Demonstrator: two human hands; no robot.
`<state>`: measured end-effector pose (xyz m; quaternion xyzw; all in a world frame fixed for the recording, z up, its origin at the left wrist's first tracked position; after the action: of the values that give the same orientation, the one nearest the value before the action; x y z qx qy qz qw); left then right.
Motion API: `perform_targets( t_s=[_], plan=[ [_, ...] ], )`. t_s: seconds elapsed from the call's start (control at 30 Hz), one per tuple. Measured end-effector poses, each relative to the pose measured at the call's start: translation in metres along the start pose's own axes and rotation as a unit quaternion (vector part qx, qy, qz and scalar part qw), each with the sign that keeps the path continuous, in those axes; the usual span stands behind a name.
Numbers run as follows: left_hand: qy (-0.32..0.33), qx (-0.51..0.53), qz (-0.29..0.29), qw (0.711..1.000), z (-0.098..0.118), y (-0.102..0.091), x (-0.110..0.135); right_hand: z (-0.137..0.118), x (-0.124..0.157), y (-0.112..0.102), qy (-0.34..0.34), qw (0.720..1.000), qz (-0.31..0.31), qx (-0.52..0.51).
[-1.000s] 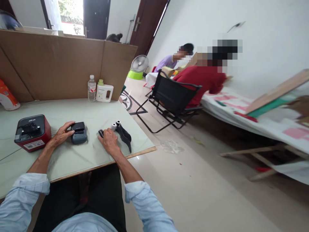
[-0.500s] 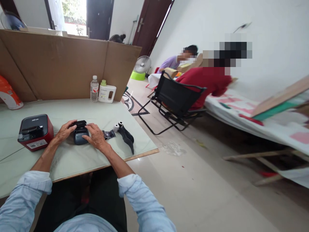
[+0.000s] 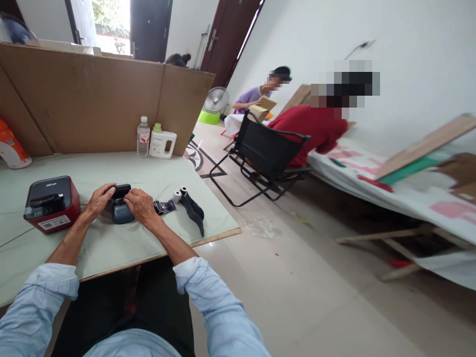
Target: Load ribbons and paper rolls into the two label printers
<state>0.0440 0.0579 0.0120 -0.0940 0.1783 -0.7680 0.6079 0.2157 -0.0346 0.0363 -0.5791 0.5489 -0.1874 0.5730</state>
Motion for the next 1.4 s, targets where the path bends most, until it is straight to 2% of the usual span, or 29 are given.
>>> perform_targets(
  t_s=[0.1, 0.2, 0.3, 0.4, 0.5, 0.6, 0.8, 0.83, 0.9, 0.97, 1.03, 1.1, 1.2, 1.27, 1.4],
  plan=[
    [-0.001, 0.0, 0.008, 1.0, 0.0, 0.0, 0.0, -0.001, 0.002, -0.002, -0.015, 0.998, 0.043, -0.036],
    [-0.004, -0.001, 0.003, 1.0, 0.002, 0.0, 0.0, -0.002, 0.004, -0.008, -0.016, 0.989, 0.111, -0.1],
    [-0.01, 0.001, -0.002, 1.0, 0.002, 0.0, 0.0, 0.001, 0.007, -0.019, 0.014, 0.964, 0.189, -0.188],
    [-0.017, 0.006, 0.001, 1.0, 0.002, 0.0, 0.0, 0.011, 0.016, -0.033, 0.072, 0.931, 0.227, -0.277],
    [-0.017, 0.007, -0.003, 1.0, 0.002, 0.001, 0.0, 0.024, 0.034, -0.049, 0.115, 0.91, 0.211, -0.339],
    [-0.017, 0.006, -0.005, 1.0, 0.002, 0.0, 0.001, 0.035, 0.056, -0.056, 0.139, 0.901, 0.169, -0.375],
    [-0.013, -0.001, -0.009, 1.0, 0.005, -0.002, 0.003, 0.052, 0.087, -0.034, 0.219, 0.869, 0.119, -0.428],
    [-0.013, -0.003, -0.009, 1.0, 0.006, -0.002, 0.003, 0.055, 0.089, -0.031, 0.231, 0.87, 0.114, -0.421],
    [-0.01, -0.007, -0.008, 1.0, 0.007, -0.002, 0.004, 0.06, 0.092, -0.033, 0.24, 0.897, 0.112, -0.355],
    [-0.007, -0.013, -0.007, 1.0, 0.009, -0.003, 0.004, 0.064, 0.092, -0.04, 0.241, 0.937, 0.109, -0.227],
    [-0.005, -0.017, -0.005, 1.0, 0.01, -0.003, 0.005, 0.065, 0.089, -0.047, 0.247, 0.961, 0.077, -0.097],
    [-0.006, -0.018, -0.004, 1.0, 0.011, -0.003, 0.005, 0.063, 0.085, -0.048, 0.262, 0.965, 0.014, -0.011],
    [-0.009, -0.022, -0.008, 1.0, 0.01, -0.004, 0.005, 0.058, 0.077, -0.044, 0.283, 0.955, -0.07, 0.057],
    [-0.008, -0.025, -0.01, 1.0, 0.009, -0.004, 0.005, 0.055, 0.072, -0.041, 0.288, 0.95, -0.096, 0.076],
    [-0.003, -0.022, -0.013, 1.0, 0.007, -0.004, 0.005, 0.052, 0.07, -0.037, 0.268, 0.955, -0.111, 0.067]
  ],
)
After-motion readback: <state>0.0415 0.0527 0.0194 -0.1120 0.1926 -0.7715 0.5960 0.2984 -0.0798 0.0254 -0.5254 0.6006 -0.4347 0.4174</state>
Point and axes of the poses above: each hand's wrist, its own x-axis away from the middle knuckle, its own y-axis out of the palm, z = x × y, the point moved 3 cm from there along -x, towards the middle knuckle, and after that the axes turned 11 degrees about -y, right-handed, at the moved point
